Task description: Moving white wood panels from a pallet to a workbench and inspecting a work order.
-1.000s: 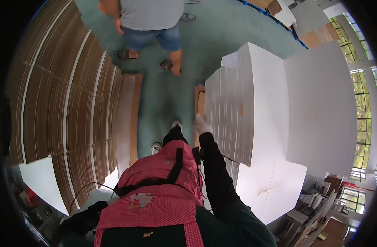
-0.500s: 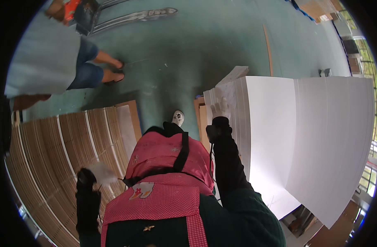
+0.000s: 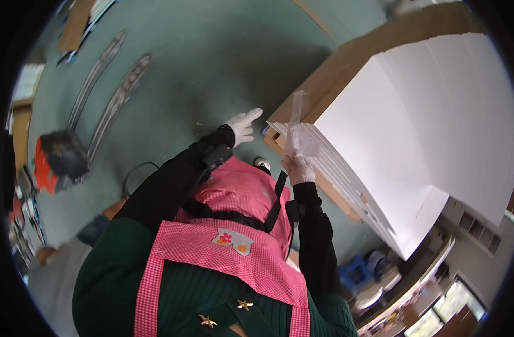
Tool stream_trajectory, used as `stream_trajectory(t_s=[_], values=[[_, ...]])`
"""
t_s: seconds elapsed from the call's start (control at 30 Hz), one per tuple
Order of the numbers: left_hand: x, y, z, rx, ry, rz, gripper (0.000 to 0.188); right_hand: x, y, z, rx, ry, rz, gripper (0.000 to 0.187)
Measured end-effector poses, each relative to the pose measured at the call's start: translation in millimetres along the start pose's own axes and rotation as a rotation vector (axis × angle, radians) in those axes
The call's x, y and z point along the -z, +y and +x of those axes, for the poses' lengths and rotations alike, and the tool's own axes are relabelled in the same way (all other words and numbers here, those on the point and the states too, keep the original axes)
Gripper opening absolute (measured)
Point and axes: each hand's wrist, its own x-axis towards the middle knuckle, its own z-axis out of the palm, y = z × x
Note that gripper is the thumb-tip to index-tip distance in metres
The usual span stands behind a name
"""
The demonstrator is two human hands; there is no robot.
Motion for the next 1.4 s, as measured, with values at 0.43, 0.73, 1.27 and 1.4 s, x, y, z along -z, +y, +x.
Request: stream_trajectory(t_s=[0.43,0.73,1.27,1.4], values=[[17,-7,121,0.332,-0.226,-1.782,0.053,-87,5,15,0.261,0.430,0.050,0.018],[42,38,102,0.463,-0.109,-1.366,0.024,-100,-15,4,0.311,0.578,0.374,0.020],[43,65,93,0.556,-0.044,-1.118,0.025,-97,0,-24,0.361,0.590,0.242,0.018],[39,66,103,0.551,-0.045,-1.115,0.024,-96,-2,-23,0.370,0.567,0.302,0.016]])
